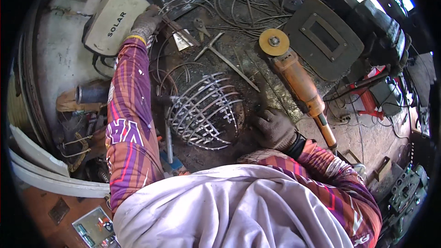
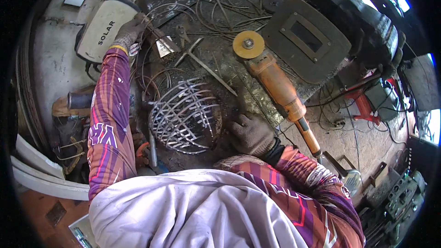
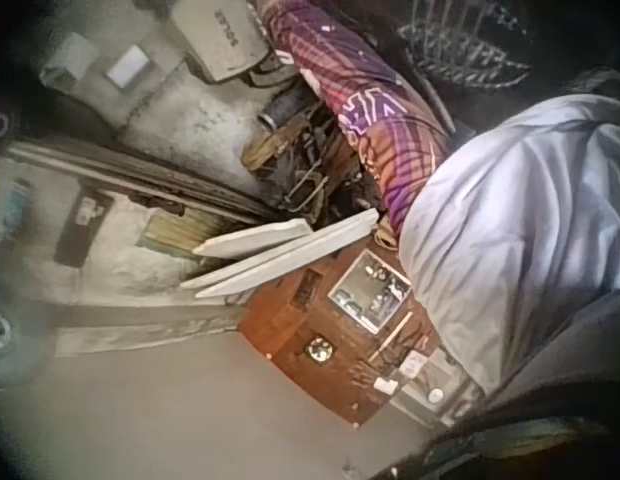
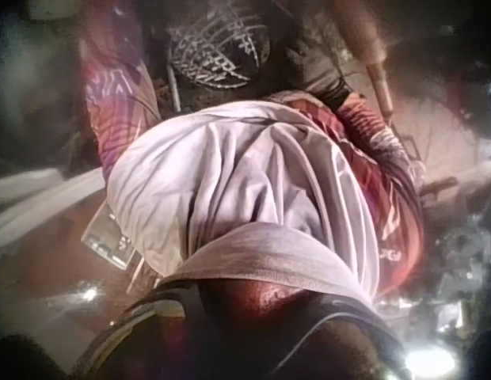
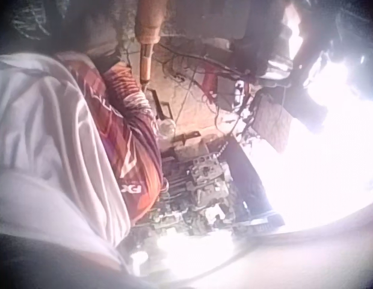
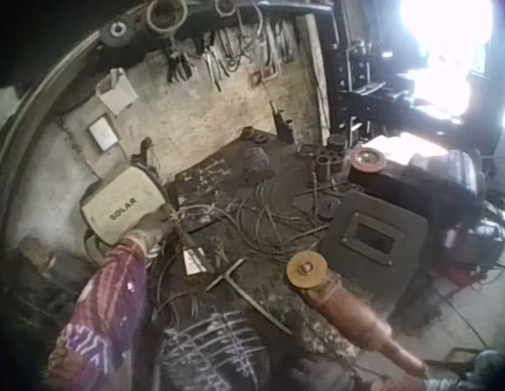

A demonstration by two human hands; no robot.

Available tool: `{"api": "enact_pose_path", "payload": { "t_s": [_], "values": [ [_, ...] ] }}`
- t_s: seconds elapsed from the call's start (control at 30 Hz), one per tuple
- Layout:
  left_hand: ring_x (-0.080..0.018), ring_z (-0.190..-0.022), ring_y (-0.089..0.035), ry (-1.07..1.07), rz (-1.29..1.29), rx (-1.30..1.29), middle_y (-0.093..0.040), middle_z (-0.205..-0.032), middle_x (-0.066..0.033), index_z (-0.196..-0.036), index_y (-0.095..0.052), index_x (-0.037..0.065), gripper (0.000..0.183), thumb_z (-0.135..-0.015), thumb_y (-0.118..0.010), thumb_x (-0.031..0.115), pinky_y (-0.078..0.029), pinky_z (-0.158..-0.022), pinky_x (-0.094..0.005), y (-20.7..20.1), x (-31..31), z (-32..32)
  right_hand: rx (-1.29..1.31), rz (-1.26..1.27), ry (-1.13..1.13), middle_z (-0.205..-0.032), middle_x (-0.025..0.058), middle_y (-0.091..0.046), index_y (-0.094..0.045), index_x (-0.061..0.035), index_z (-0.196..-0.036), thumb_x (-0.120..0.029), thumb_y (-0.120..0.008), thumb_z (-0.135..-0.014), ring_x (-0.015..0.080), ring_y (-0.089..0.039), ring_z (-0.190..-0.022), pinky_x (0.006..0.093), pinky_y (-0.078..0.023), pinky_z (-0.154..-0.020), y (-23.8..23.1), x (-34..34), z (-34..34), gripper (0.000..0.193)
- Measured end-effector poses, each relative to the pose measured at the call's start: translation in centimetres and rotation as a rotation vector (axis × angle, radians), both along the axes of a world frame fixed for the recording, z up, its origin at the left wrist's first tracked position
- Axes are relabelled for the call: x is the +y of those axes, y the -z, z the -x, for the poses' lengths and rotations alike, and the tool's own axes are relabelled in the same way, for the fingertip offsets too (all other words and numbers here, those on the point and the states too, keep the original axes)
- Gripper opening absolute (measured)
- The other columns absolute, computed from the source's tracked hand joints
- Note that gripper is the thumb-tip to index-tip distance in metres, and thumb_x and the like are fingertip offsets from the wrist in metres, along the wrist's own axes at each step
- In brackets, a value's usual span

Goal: The person uses a grinder to smooth edges on a metal cage structure and then uses a hammer to shape the metal rods, holding the structure by hand on a workbench.

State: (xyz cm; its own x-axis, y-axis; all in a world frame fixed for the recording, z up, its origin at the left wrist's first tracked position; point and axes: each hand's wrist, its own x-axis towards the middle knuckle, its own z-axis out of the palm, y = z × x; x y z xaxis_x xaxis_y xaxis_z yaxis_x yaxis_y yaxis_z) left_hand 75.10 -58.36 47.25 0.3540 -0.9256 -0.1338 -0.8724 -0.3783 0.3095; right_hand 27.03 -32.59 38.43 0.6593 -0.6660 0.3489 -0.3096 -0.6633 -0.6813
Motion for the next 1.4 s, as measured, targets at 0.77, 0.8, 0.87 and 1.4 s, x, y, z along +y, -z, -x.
{"api": "enact_pose_path", "payload": {
  "t_s": [0.77,0.8,0.87,1.4],
  "values": [
    [-0.0377,-0.124,-0.065,0.928,-0.283,-0.498,-0.067,-0.134,-0.0199,-0.139,-0.064,0.016,0.048,-0.092,-0.064,0.013,-0.054,-0.103,-0.0467,2.8,-3.7,23.1,0.077,-0.019,-0.073,-0.089,0.0085,-0.065,-0.072,-0.01,-0.108,-0.029,-0.075,-0.081,0.0301,-0.067,-0.081,0.0444,-0.056,-0.07,0.6,0.0,0.4,0.033],
    [-0.0377,-0.124,-0.065,0.938,-0.284,-0.501,-0.067,-0.134,-0.0199,-0.139,-0.064,0.016,0.048,-0.092,-0.064,0.013,-0.054,-0.103,-0.0467,2.9,-4.0,23.2,0.089,-0.025,-0.084,-0.089,0.0083,-0.065,-0.072,-0.0102,-0.108,-0.03,-0.074,-0.082,0.0298,-0.067,-0.08,0.0445,-0.056,-0.069,0.7,0.1,0.5,0.033],
    [-0.0378,-0.121,-0.067,0.951,-0.365,-0.637,-0.07,-0.129,-0.0186,-0.135,-0.067,0.016,0.045,-0.089,-0.066,0.015,-0.056,-0.1,-0.0467,2.2,-4.0,23.8,0.085,-0.06,-0.071,-0.092,0.0115,-0.063,-0.069,-0.0088,-0.104,-0.029,-0.072,-0.082,0.0322,-0.066,-0.085,0.0459,-0.056,-0.071,0.8,0.3,0.5,0.03],
    [-0.0363,-0.118,-0.068,1.073,-0.268,-0.727,-0.07,-0.124,-0.0146,-0.133,-0.066,0.019,0.053,-0.082,-0.075,0.012,-0.057,-0.097,-0.0483,2.6,-2.2,21.2,0.036,-0.03,-0.033,-0.093,0.0122,-0.062,-0.067,-0.0088,-0.099,-0.03,-0.072,-0.079,0.0336,-0.066,-0.084,0.0475,-0.056,-0.07,1.4,0.5,0.1,0.029]
  ]
}}
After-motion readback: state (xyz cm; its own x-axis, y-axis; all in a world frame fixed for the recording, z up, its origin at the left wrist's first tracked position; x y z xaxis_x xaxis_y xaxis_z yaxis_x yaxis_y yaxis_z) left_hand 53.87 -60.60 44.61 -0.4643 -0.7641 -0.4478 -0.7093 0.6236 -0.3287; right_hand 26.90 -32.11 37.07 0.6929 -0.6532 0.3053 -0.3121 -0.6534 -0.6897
